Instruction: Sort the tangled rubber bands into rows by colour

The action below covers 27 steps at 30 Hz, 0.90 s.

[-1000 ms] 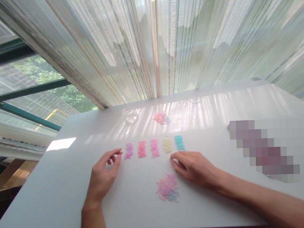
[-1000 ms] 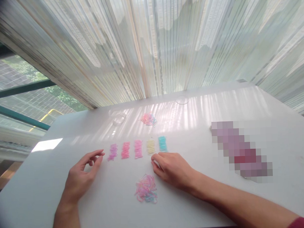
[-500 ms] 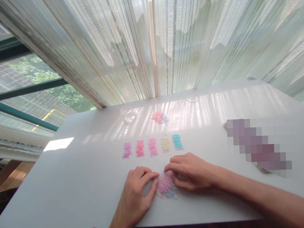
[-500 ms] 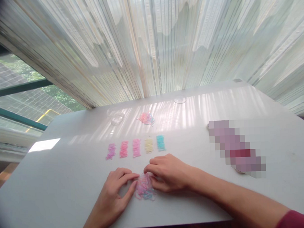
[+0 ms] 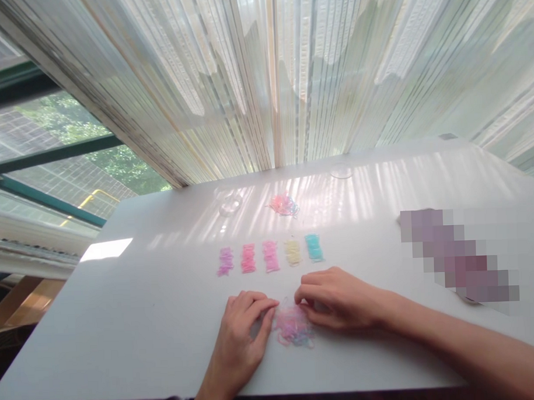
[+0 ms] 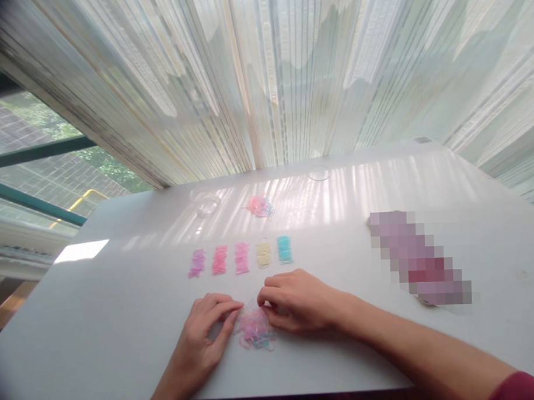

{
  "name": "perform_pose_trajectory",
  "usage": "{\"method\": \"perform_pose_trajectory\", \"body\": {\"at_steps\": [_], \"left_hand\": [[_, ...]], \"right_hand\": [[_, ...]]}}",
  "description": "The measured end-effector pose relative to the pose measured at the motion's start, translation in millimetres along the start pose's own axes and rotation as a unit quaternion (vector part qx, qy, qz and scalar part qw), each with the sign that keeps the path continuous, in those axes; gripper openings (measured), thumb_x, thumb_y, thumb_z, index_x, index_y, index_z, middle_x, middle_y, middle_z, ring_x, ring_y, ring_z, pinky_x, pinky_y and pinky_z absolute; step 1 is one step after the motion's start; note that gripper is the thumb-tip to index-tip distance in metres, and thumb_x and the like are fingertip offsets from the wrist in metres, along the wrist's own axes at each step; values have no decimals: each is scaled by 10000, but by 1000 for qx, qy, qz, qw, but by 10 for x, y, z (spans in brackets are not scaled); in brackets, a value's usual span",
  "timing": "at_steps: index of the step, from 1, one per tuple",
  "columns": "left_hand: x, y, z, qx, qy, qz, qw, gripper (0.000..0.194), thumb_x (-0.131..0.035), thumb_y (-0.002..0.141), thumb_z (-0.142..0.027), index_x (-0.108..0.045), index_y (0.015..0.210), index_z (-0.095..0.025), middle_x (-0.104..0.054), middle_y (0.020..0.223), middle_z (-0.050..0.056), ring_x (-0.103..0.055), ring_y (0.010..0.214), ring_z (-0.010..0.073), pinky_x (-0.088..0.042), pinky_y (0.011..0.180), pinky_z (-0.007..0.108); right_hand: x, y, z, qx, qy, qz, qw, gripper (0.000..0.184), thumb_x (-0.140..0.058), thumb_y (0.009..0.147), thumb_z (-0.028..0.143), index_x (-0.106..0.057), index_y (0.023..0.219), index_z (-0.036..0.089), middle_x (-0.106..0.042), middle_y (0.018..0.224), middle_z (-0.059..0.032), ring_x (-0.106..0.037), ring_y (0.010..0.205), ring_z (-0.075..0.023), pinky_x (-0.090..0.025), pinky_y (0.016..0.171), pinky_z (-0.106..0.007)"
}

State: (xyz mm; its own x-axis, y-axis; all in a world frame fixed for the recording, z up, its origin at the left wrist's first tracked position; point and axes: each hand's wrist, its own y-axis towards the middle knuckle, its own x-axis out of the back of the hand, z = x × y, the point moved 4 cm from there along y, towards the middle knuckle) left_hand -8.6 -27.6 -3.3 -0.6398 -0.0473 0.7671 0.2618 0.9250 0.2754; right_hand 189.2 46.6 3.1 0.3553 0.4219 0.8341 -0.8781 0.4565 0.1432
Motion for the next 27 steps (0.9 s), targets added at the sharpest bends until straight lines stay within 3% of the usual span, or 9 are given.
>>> {"method": "perform_pose_trajectory", "body": {"at_steps": [3, 9, 14, 21, 27], "left_hand": [[31, -15, 8, 3, 9, 7, 1000, 194, -586, 1000, -147, -701, 1119, -248, -696, 1002, 40, -648, 917, 214, -487, 826, 342], [12, 8, 7, -12, 32, 13, 999, 144, -587, 994, -140, -696, 1013, -232, -678, 953, 33, -635, 857, 209, -478, 783, 334], [-37, 5, -5, -19, 48, 6, 999, 146, -545, 1006, -122, -657, 978, -212, -673, 935, 32, -628, 834, 205, -443, 774, 345], [39, -50, -11, -21, 41, 1, 999, 168, -586, 990, -136, -668, 1108, -222, -677, 1001, 47, -628, 884, 214, -495, 807, 327], [15, -14, -61, -45, 62, 4, 997, 152, -552, 1005, -132, -675, 992, -220, -679, 926, 35, -631, 817, 205, -481, 768, 327]], "right_hand": [[-5, -4, -5, 5, 14, -10, 1000, 95, -603, 869, 133, -669, 916, 181, -640, 787, -5, -516, 649, -125, -323, 616, -251], [8, -5, -14, 5, 41, -27, 999, 108, -582, 878, 142, -676, 912, 183, -628, 764, 2, -499, 629, -119, -326, 610, -246], [8, -17, -14, 9, 53, -31, 998, 167, -549, 922, 180, -693, 1007, 185, -643, 786, -9, -528, 647, -132, -341, 630, -255], [7, -9, -5, 8, 55, -36, 998, 207, -514, 945, 195, -700, 1035, 183, -654, 792, -20, -543, 648, -137, -344, 629, -263], [-2, -11, -4, 7, 52, -27, 998, 204, -517, 944, 201, -699, 1033, 187, -652, 791, -17, -538, 643, -138, -341, 622, -267]]}}
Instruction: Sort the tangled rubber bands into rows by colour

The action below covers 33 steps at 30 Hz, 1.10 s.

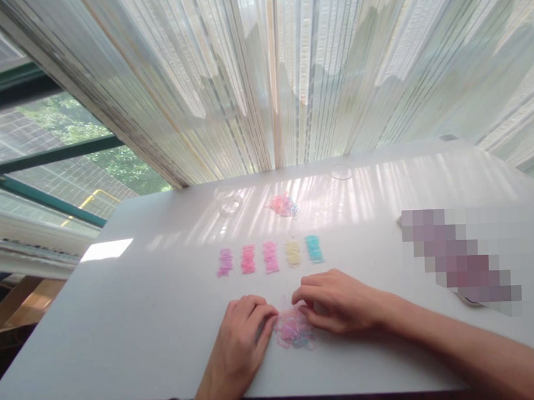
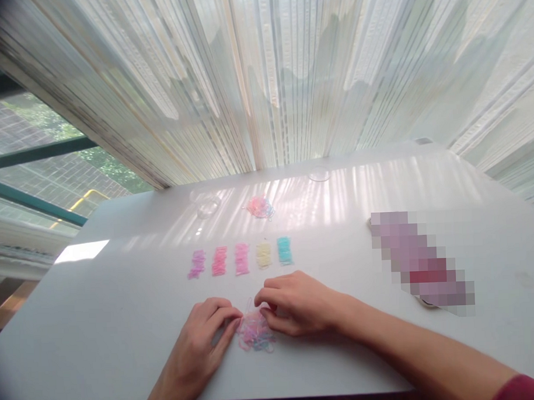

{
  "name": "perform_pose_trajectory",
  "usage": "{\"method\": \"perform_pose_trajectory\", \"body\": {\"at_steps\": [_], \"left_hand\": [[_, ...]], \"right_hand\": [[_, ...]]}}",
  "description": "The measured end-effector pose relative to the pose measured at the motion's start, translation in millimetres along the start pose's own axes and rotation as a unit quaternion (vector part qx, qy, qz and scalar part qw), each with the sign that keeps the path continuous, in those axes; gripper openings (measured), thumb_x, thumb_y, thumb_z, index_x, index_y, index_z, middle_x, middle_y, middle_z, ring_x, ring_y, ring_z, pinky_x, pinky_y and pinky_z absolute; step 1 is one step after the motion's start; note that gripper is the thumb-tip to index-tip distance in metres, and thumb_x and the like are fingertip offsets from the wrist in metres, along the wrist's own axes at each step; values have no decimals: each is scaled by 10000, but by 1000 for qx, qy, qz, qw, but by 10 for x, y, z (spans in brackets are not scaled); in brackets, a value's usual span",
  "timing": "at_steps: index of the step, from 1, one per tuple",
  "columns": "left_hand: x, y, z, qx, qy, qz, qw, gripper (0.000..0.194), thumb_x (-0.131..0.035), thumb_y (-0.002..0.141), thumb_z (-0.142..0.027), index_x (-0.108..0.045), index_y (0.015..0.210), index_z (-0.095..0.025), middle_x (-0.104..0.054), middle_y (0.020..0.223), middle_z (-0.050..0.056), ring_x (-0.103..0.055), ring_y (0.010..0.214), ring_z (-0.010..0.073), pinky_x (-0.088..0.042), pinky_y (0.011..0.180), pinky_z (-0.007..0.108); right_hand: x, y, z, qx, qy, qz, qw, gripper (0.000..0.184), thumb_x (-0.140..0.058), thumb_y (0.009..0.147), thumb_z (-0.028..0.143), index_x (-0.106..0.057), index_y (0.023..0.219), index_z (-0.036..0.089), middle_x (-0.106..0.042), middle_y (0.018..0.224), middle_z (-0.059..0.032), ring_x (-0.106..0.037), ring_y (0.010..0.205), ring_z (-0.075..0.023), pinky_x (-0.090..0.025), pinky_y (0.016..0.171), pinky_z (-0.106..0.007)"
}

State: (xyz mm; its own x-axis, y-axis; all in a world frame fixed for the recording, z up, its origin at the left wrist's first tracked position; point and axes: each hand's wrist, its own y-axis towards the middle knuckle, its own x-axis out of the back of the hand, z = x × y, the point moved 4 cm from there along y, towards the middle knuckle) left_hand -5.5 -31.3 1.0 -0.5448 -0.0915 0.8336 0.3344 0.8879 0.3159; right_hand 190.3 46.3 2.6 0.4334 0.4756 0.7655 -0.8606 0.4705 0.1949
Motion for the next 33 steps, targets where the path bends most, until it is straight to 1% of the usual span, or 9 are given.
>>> {"method": "perform_pose_trajectory", "body": {"at_steps": [6, 12, 15, 18, 21, 24, 27, 30, 33], "left_hand": [[-21, -14, 7, 3, 7, -9, 1000, 157, -530, 1017, -134, -660, 1016, -221, -684, 936, 42, -625, 806, 205, -489, 758, 324], [46, 37, -25, -13, 5, -24, 1000, 157, -522, 1020, -132, -648, 1029, -225, -684, 935, 41, -617, 775, 192, -502, 731, 302], [66, 90, -76, -8, -4, -13, 1000, 141, -527, 1020, -148, -644, 1026, -225, -701, 951, 44, -630, 769, 191, -508, 720, 301], [63, 125, -117, -7, -19, 5, 1000, 140, -520, 1022, -155, -641, 1011, -226, -723, 936, 39, -648, 760, 191, -514, 710, 300], [51, 124, -125, 1, -38, 12, 999, 140, -529, 1015, -161, -650, 1012, -231, -735, 897, 21, -655, 724, 183, -521, 690, 292], [23, 110, -98, 28, -71, 8, 997, 110, -589, 998, -190, -662, 1068, -233, -734, 875, 7, -650, 678, 160, -526, 666, 273], [-25, 104, -61, 51, -111, 7, 992, 99, -632, 984, -202, -672, 1069, -233, -729, 862, -1, -633, 647, 137, -525, 648, 254], [-75, 102, -27, 59, -149, 10, 987, 91, -621, 987, -179, -686, 1022, -230, -730, 872, 7, -627, 664, 134, -533, 657, 246], [-103, 95, 10, 70, -175, -3, 982, 88, -632, 978, -176, -698, 1016, -220, -735, 876, 19, -633, 667, 132, -545, 658, 242]], "right_hand": [[-8, 13, 2, -1, -7, 2, 1000, 194, -532, 953, 207, -694, 1056, 184, -667, 809, -19, -564, 663, -140, -363, 635, -265], [-9, 4, 9, 8, -6, -6, 1000, 208, -549, 977, 250, -688, 1115, 183, -692, 823, -19, -608, 699, -146, -404, 649, -260], [-38, -7, 19, 18, -11, -26, 999, 201, -570, 990, 302, -693, 1096, 183, -701, 836, -25, -614, 703, -145, -408, 642, -256], [-81, -11, 22, 25, -25, -46, 998, 167, -584, 996, 294, -705, 1041, 188, -700, 815, -20, -603, 674, -136, -393, 619, -251], [-106, -12, 17, 33, -33, -58, 997, 130, -594, 983, 240, -711, 999, 186, -701, 801, -19, -600, 664, -127, -387, 615, -243], [-100, -16, 11, 34, -36, -72, 996, 121, -594, 969, 208, -713, 968, 185, -697, 791, -17, -593, 647, -121, -381, 609, -240], [-90, -21, 6, 24, -34, -79, 996, 139, -584, 982, 221, -718, 980, 188, -687, 778, -14, -589, 641, -119, -378, 606, -238], [-83, -21, 10, 19, -23, -88, 996, 156, -574, 993, 234, -724, 989, 187, -687, 775, -14, -590, 646, -120, -384, 610, -236], [-79, -15, 6, 12, -16, -89, 996, 162, -571, 996, 233, -724, 971, 186, -687, 769, -14, -592, 647, -122, -399, 620, -234]]}}
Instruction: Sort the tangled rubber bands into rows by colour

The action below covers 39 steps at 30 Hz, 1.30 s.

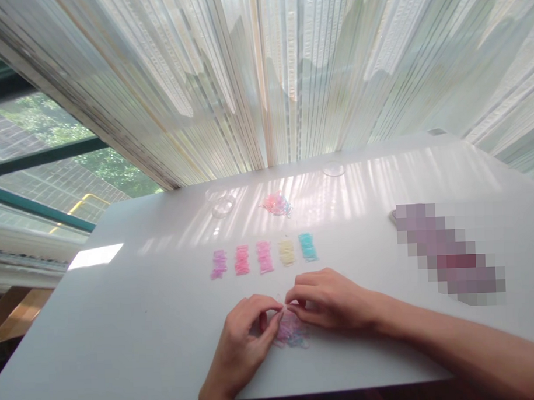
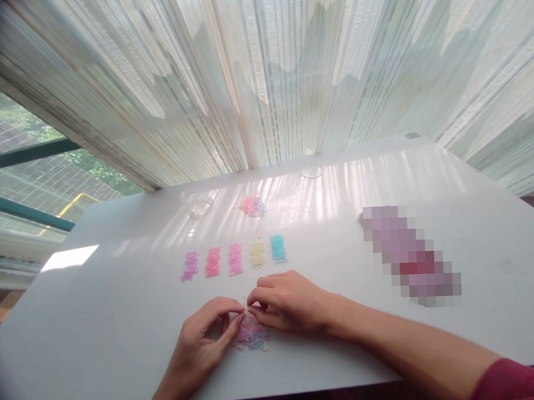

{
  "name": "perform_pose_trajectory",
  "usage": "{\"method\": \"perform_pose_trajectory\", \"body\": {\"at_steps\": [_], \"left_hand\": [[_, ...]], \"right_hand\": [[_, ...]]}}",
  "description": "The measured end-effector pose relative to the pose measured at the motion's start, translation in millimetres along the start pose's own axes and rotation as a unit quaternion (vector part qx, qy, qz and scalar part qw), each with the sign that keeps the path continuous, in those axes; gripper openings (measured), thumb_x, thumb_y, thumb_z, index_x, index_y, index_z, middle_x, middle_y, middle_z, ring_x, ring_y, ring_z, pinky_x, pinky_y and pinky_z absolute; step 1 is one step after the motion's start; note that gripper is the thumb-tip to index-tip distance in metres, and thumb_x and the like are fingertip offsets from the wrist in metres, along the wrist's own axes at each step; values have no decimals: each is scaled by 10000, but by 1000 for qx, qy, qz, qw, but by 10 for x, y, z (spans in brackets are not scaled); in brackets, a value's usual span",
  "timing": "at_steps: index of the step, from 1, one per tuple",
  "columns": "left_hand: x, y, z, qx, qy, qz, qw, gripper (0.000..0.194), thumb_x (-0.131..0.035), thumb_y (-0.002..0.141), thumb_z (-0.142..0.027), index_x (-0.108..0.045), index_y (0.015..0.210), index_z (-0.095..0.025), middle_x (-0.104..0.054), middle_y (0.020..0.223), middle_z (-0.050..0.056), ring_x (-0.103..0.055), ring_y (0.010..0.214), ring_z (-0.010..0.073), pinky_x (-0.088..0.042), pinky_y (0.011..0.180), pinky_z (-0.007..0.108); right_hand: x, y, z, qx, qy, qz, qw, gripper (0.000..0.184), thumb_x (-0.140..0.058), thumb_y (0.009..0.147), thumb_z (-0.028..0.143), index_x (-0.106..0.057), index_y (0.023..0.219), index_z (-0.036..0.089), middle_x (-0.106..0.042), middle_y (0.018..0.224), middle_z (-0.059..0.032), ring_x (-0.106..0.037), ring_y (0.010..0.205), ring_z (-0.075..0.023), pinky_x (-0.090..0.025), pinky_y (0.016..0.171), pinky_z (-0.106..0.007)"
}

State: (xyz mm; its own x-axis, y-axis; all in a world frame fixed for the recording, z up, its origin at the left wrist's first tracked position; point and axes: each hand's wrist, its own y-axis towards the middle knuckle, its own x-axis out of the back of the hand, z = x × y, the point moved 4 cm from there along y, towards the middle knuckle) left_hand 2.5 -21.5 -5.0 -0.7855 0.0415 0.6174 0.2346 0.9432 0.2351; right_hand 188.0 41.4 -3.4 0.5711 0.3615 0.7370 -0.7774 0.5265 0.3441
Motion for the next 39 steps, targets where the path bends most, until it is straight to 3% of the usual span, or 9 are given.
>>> {"method": "perform_pose_trajectory", "body": {"at_steps": [9, 15, 21, 26, 32, 39], "left_hand": [[5, -26, 6, 20, -22, -26, 999, 90, -665, 924, -152, -700, 979, -214, -719, 819, 13, -597, 604, 118, -544, 613, 232], [25, -38, 16, 29, -29, -34, 999, 207, -704, 887, -167, -682, 1089, -208, -744, 837, 11, -590, 574, 108, -559, 597, 225], [40, -35, 45, 52, -23, -74, 996, 108, -631, 960, -201, -710, 1033, -200, -726, 754, 1, -660, 621, 121, -558, 601, 205], [17, -26, 2, 28, -9, -43, 999, 155, -677, 945, -229, -711, 1094, -200, -693, 774, 7, -556, 573, 113, -525, 586, 228], [17, -6, -39, -7, -18, -42, 999, 65, -661, 971, -190, -722, 959, -209, -693, 807, 20, -562, 620, 122, -496, 591, 228], [37, 7, -59, -2, -24, -48, 999, 89, -653, 972, -190, -727, 922, -196, -681, 787, 18, -555, 615, 123, -481, 577, 227]], "right_hand": [[71, 24, -29, -4, 25, -19, 1000, 212, -517, 1013, 238, -708, 938, 185, -651, 714, -9, -559, 614, -122, -406, 608, -231], [90, 39, -38, -7, 22, -28, 999, 220, -516, 1013, 248, -707, 927, 182, -650, 708, -10, -552, 609, -119, -397, 597, -230], [74, 34, -18, -6, 30, -13, 999, 240, -511, 1026, 265, -718, 935, 183, -651, 708, -9, -552, 605, -119, -392, 597, -234], [42, 17, -12, -5, 27, -11, 1000, 238, -516, 1029, 258, -728, 952, 183, -652, 713, -10, -551, 606, -118, -387, 595, -231], [13, 3, 11, 3, 21, 10, 1000, 251, -514, 1037, 280, -737, 974, 185, -675, 741, -28, -581, 635, -129, -407, 616, -233], [43, 13, 31, 13, 30, -22, 999, 218, -531, 1005, 234, -714, 902, 178, -655, 703, -8, -551, 603, -116, -382, 597, -231]]}}
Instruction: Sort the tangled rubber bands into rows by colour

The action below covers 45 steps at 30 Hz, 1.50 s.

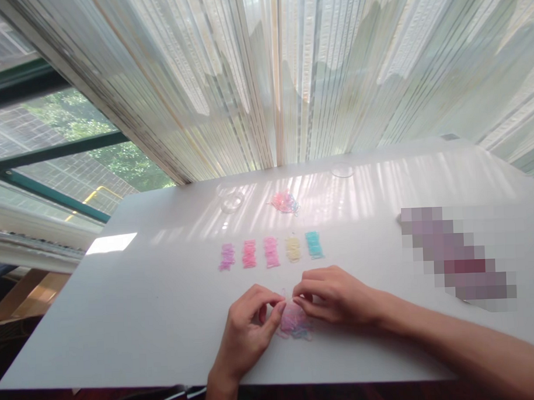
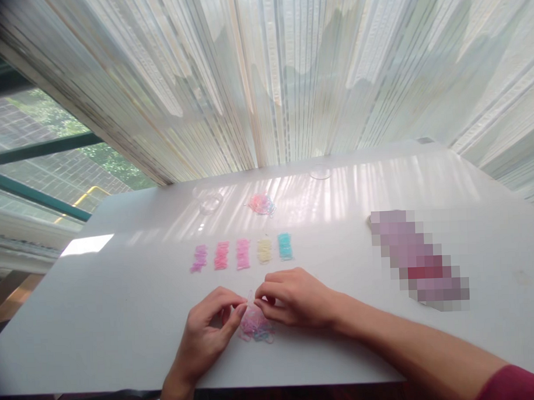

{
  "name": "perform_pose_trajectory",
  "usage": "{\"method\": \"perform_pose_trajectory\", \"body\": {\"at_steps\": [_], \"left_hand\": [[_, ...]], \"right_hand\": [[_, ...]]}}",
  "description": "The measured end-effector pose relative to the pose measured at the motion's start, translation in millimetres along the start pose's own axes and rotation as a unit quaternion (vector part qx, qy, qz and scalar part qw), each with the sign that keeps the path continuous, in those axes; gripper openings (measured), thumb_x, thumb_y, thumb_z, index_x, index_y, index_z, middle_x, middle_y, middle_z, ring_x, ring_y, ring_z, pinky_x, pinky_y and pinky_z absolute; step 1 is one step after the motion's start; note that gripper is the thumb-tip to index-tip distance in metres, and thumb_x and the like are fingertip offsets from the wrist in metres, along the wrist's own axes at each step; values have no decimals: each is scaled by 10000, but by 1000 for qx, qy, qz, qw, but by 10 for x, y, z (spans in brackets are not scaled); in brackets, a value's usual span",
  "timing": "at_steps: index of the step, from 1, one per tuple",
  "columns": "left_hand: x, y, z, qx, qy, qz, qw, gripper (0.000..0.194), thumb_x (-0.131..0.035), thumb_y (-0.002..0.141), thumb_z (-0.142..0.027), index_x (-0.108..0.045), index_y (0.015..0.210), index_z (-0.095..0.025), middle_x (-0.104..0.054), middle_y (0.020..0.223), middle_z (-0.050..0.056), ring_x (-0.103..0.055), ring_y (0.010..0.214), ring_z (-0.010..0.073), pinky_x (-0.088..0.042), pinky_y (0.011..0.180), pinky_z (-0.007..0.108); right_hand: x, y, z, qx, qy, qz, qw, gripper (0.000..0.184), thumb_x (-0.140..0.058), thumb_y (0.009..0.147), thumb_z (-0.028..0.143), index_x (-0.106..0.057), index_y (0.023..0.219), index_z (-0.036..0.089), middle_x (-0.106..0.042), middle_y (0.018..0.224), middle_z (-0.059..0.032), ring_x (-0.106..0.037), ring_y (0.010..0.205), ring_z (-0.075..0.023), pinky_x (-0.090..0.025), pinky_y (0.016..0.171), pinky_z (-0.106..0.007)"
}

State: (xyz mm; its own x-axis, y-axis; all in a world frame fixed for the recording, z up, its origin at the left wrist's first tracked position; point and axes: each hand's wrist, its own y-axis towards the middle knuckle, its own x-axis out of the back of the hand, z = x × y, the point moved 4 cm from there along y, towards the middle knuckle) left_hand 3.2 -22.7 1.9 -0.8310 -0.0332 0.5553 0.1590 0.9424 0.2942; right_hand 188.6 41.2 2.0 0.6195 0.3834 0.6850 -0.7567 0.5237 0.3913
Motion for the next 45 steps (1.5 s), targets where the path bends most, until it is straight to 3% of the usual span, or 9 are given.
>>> {"method": "perform_pose_trajectory", "body": {"at_steps": [10, 14, 18, 22, 33, 45], "left_hand": [[178, 319, -67, 4, 39, 48, 998, 108, -648, 960, -170, -697, 870, -203, -665, 777, -1, -527, 636, 123, -473, 622, 237], [166, 414, -54, -8, 22, 43, 999, 59, -682, 943, -181, -725, 915, -209, -659, 773, -6, -525, 633, 119, -473, 612, 232], [63, 389, 4, -6, -2, 59, 998, 68, -692, 943, -184, -751, 938, -217, -640, 763, -7, -513, 615, 113, -466, 592, 226], [10, 342, 41, 2, -3, 72, 997, 88, -681, 958, -189, -761, 965, -223, -651, 795, 5, -504, 609, 112, -451, 577, 227], [31, 304, 107, 15, 18, 58, 998, 123, -663, 938, -150, -755, 965, -227, -600, 824, 3, -532, 654, 114, -404, 564, 219], [40, 308, 110, 18, 26, 52, 998, 69, -685, 941, -241, -745, 928, -208, -588, 799, 14, -551, 685, 136, -427, 565, 222]], "right_hand": [[44, 38, -35, 1, -3, -44, 999, 198, -520, 970, 189, -693, 875, 183, -639, 677, 4, -521, 575, -108, -370, 578, -228], [35, 14, -88, -15, -9, -69, 997, 156, -550, 1003, 261, -678, 962, 183, -635, 672, 20, -508, 548, -105, -376, 575, -225], [25, -3, -117, -27, -10, -86, 996, 180, -550, 1026, 311, -662, 1046, 172, -637, 682, 21, -499, 532, -106, -387, 572, -226], [15, 9, -102, -33, 1, -57, 998, 195, -514, 1030, 246, -683, 956, 182, -637, 663, 14, -523, 556, -113, -385, 576, -224], [11, 22, -92, -57, 11, -36, 998, 166, -516, 964, 175, -680, 940, 176, -618, 662, 16, -484, 543, -108, -377, 573, -221], [22, 34, -99, -69, 24, -51, 996, 127, -533, 936, 171, -657, 916, 184, -613, 665, 21, -460, 529, -100, -363, 553, -212]]}}
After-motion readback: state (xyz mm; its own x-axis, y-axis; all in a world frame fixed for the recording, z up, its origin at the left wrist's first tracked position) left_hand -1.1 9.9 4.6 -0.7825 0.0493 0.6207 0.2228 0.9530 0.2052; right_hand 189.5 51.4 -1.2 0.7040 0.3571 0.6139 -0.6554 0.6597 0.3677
